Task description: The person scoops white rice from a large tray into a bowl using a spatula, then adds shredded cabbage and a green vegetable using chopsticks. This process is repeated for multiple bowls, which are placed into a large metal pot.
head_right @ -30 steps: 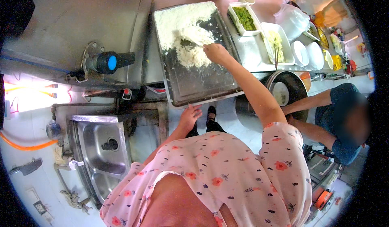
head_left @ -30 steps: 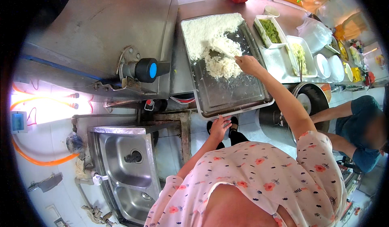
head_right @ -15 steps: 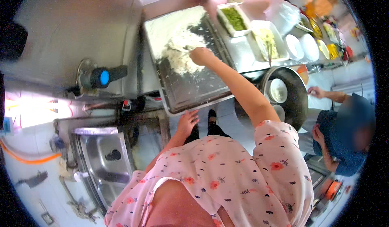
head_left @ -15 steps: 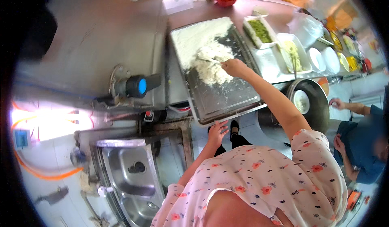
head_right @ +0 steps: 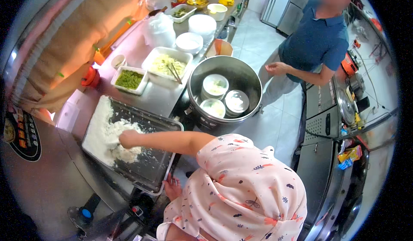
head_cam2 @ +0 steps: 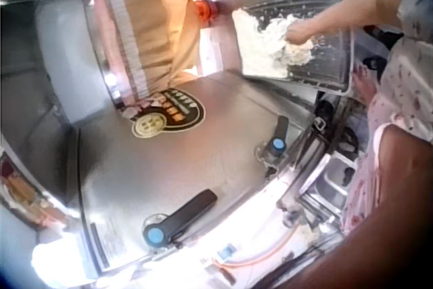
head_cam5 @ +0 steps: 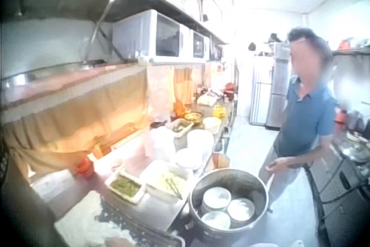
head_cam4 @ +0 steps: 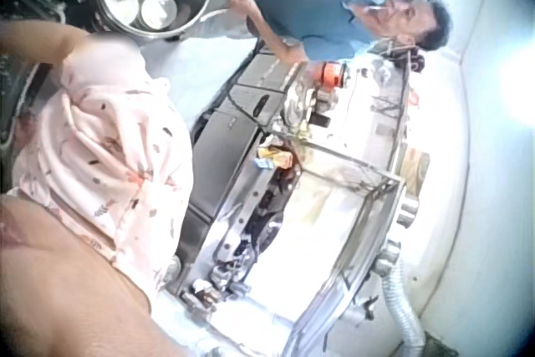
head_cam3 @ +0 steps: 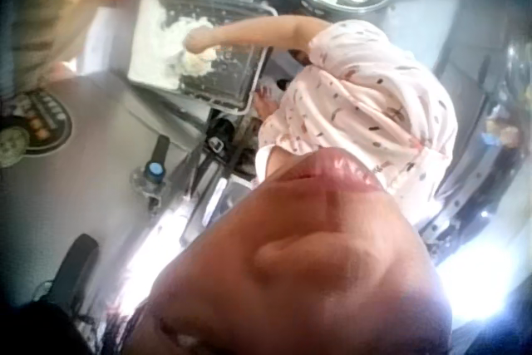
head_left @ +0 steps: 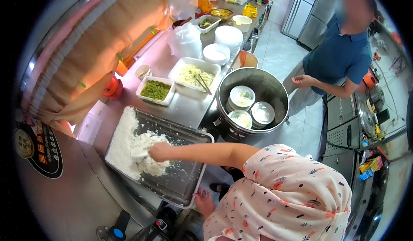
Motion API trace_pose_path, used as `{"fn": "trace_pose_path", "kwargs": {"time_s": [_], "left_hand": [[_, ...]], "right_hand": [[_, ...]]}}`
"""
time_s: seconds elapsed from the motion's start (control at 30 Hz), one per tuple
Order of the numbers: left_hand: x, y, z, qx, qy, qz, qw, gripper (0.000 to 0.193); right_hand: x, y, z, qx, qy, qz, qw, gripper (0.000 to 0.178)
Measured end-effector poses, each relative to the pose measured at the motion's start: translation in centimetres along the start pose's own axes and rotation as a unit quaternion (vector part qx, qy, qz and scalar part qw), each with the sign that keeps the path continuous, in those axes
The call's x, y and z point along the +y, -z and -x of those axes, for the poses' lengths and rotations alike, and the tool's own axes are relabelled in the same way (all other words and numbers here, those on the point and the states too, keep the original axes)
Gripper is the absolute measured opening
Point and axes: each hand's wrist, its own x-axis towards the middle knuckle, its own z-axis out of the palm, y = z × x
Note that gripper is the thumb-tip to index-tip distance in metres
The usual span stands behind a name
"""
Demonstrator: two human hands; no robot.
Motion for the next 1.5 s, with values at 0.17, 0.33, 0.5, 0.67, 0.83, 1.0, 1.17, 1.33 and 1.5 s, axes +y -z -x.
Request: {"fn": "trace_pose_path", "kwargs": {"time_s": [0.17, 0.33, 0.5, 0.67, 0.83, 1.0, 1.17, 1.33, 1.5], "left_hand": [[-0.1, -1.4, -0.2, 0.022, 0.002, -0.022, 1.000, 0.048], [-0.5, -0.8, -0.8, 0.051, -0.053, -0.007, 0.997, 0.039], [-0.3, -3.5, -0.1, 0.063, -0.061, 0.005, 0.996, 0.043], [-1.3, -1.7, 0.5, 0.120, -0.083, 0.040, 0.989, 0.033], [-1.0, -3.4, -0.7, 0.091, -0.070, 0.019, 0.993, 0.033], [-0.6, -2.9, 0.8, 0.117, -0.092, 0.010, 0.989, 0.041], [-0.7, -2.1, 0.6, 0.101, -0.082, 0.000, 0.992, 0.043], [-0.2, -3.7, -0.3, 0.083, -0.064, -0.012, 0.994, 0.041], [-0.8, -1.9, 0.4, 0.118, -0.056, -0.010, 0.991, 0.043]], "right_hand": [[3.4, 0.9, -1.8, 0.013, 0.017, 0.105, 0.994, 0.019], [4.3, -3.2, -0.6, -0.063, 0.048, 0.187, 0.979, 0.033], [6.9, -2.7, -4.2, -0.110, 0.075, 0.218, 0.967, 0.031], [-0.3, 1.6, -2.9, -0.098, 0.112, 0.161, 0.976, 0.034], [2.8, -1.6, -4.3, -0.037, 0.152, 0.262, 0.952, 0.025], [0.1, 0.7, -0.2, -0.140, 0.169, 0.339, 0.915, 0.026], [1.7, 0.7, 0.7, -0.163, 0.170, 0.393, 0.889, 0.025], [7.2, -1.3, -5.2, -0.051, 0.264, 0.330, 0.905, 0.026], [0.9, 2.5, -5.6, -0.091, 0.112, 0.092, 0.985, 0.034]]}}
